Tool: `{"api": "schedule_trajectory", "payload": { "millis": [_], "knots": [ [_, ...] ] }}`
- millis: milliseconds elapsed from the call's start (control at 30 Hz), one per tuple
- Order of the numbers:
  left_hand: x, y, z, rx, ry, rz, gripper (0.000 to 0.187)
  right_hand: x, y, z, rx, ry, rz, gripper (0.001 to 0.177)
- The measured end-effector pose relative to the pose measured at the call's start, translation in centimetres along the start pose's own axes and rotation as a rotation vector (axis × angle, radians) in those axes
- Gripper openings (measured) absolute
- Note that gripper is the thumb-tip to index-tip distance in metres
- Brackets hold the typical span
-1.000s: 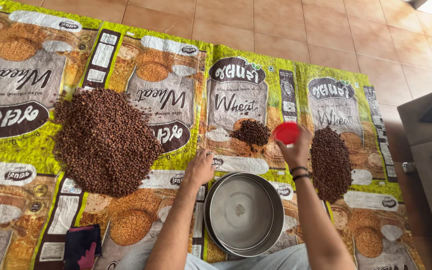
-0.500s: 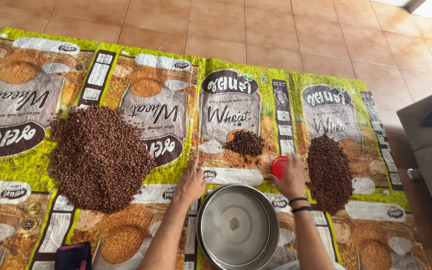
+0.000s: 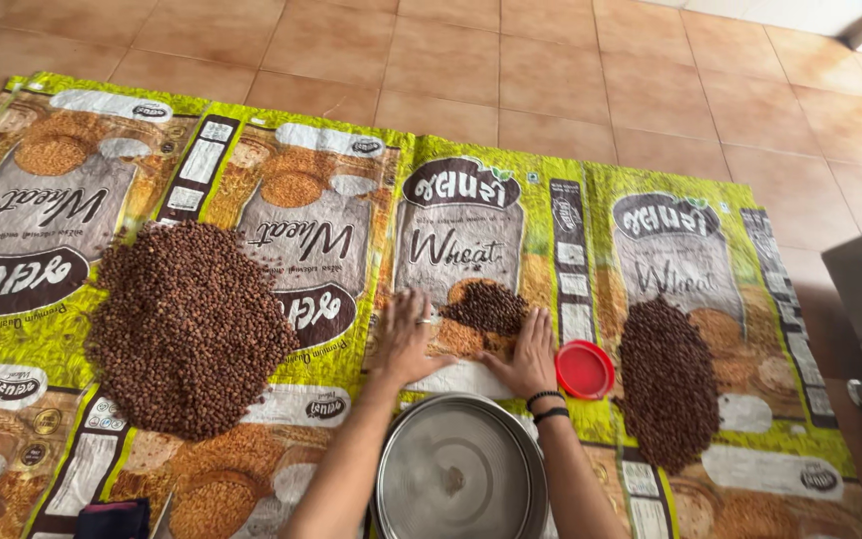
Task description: The person sits on the floor and sorts brown grains by hand, picking out debris and transferring grains between a metal tray, a small red bowl, and piles on a printed mat. The person repeatedly scoops, sifts, and redistributes the grains across the mat and containers.
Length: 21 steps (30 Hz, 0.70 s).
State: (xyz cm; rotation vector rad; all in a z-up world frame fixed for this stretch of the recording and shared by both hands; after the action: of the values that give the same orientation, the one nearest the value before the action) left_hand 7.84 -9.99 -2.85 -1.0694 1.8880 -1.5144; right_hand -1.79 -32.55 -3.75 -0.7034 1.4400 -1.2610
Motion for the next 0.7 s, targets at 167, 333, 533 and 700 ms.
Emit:
{"api": "schedule_trajectory", "payload": {
  "millis": [167,333,533,700],
  "knots": [
    [2.2,-1.5,3.0,0.080,0.059,0.061,0.128,-0.2,1.2,1.5,0.069,-0.104,-0.130,0.120],
    [2.0,0.2,7.1,0.200,0.038,0.012,0.108,-1.2,2.2,5.2,0.110,-0.172,-0.055,0.104],
    [0.6,1.9,11.5,0.352,-0.013,-0.062,0.090,-3.5,2.8,9.8,0.159,-0.279,0.118,0.086],
    [-0.3,1.4,13.2,0.400,0.016,-0.192,0.086,-2.8,3.0,12.6,-0.005,-0.136,0.620,0.083]
  ]
}}
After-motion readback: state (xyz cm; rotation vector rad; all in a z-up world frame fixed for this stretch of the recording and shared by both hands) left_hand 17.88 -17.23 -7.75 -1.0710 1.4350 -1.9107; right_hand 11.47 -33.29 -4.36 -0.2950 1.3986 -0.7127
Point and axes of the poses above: each hand's wrist, its own z-axis towards the middle knuckle, its own y-axis out of the palm, x = y × z, the point moved 5 cm from there along z, towards the middle knuckle, and after that the axes turned 1 degree about x, right-handed, at the moved point
